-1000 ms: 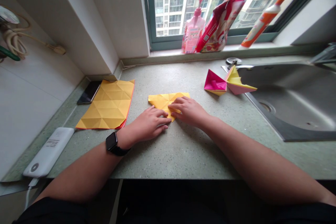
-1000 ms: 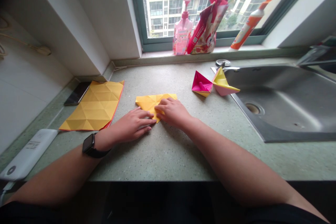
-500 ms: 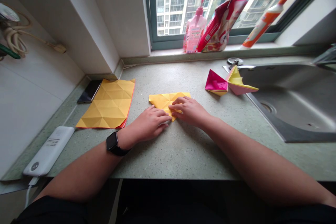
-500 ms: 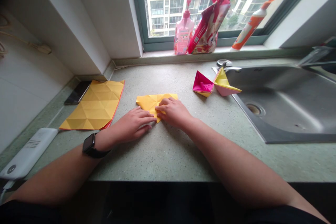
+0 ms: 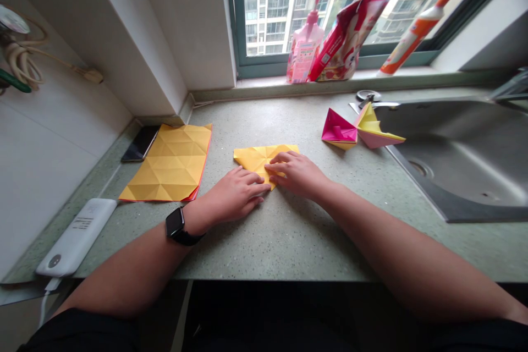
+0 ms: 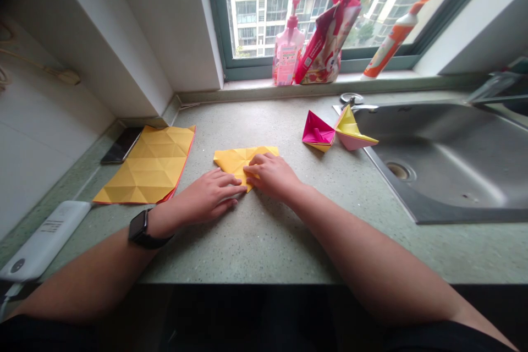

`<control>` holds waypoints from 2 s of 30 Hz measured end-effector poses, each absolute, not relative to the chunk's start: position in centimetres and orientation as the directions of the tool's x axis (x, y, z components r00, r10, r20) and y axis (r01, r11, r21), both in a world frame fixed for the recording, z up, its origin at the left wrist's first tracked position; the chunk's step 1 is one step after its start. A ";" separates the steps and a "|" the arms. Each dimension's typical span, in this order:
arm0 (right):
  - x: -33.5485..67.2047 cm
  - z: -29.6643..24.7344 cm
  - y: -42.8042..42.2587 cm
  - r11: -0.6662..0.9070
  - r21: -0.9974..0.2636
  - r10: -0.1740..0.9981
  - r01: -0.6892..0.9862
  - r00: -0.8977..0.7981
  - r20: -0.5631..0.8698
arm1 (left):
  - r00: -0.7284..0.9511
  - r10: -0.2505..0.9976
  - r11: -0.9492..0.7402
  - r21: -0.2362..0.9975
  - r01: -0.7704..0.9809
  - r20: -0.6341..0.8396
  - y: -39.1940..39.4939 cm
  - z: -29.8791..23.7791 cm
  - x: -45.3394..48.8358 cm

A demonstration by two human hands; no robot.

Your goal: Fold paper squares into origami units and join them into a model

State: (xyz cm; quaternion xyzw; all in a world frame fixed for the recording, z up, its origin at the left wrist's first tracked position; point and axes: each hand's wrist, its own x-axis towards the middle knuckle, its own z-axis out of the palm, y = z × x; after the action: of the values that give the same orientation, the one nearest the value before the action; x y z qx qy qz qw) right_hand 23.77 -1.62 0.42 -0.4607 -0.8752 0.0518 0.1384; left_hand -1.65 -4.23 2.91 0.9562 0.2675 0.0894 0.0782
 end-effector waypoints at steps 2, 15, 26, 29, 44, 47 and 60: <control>23.7 0.5 -1.7 0.573 -0.211 0.819 0.792 -0.539 0.198 | 0.843 0.523 -0.847 0.184 0.498 0.124 -4.3 2.9 -1.7; 23.9 0.3 -1.5 0.587 -0.200 0.808 0.785 -0.552 0.207 | 0.851 0.511 -0.855 0.174 0.489 0.119 -4.7 3.1 -1.5; 23.5 0.4 -1.8 0.565 -0.197 0.823 0.801 -0.531 0.202 | 0.829 0.549 -0.829 0.192 0.525 0.105 -4.4 3.3 -1.5; 23.4 0.6 -2.0 0.540 -0.204 0.841 0.817 -0.511 0.180 | 0.806 0.584 -0.806 0.189 0.561 0.095 -4.6 3.2 -1.3; 23.0 1.0 -2.1 0.518 -0.190 0.856 0.834 -0.503 0.121 | 0.532 0.845 -0.533 -0.022 0.846 -0.053 -2.9 3.9 -3.3; 23.0 1.0 -2.1 0.514 -0.191 0.858 0.836 -0.501 0.116 | 0.450 0.892 -0.452 -0.045 0.891 -0.037 -2.0 3.6 -4.1; 23.1 0.7 -2.0 0.540 -0.209 0.841 0.815 -0.515 0.166 | 0.752 0.637 -0.771 0.147 0.620 0.171 -3.2 2.2 -2.9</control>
State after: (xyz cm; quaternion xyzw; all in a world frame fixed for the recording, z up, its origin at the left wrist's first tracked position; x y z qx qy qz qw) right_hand 23.09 -1.99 0.73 -0.4766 -0.8688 0.0523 0.1241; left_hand -2.90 -3.17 2.18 0.9350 0.3360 0.1060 0.0406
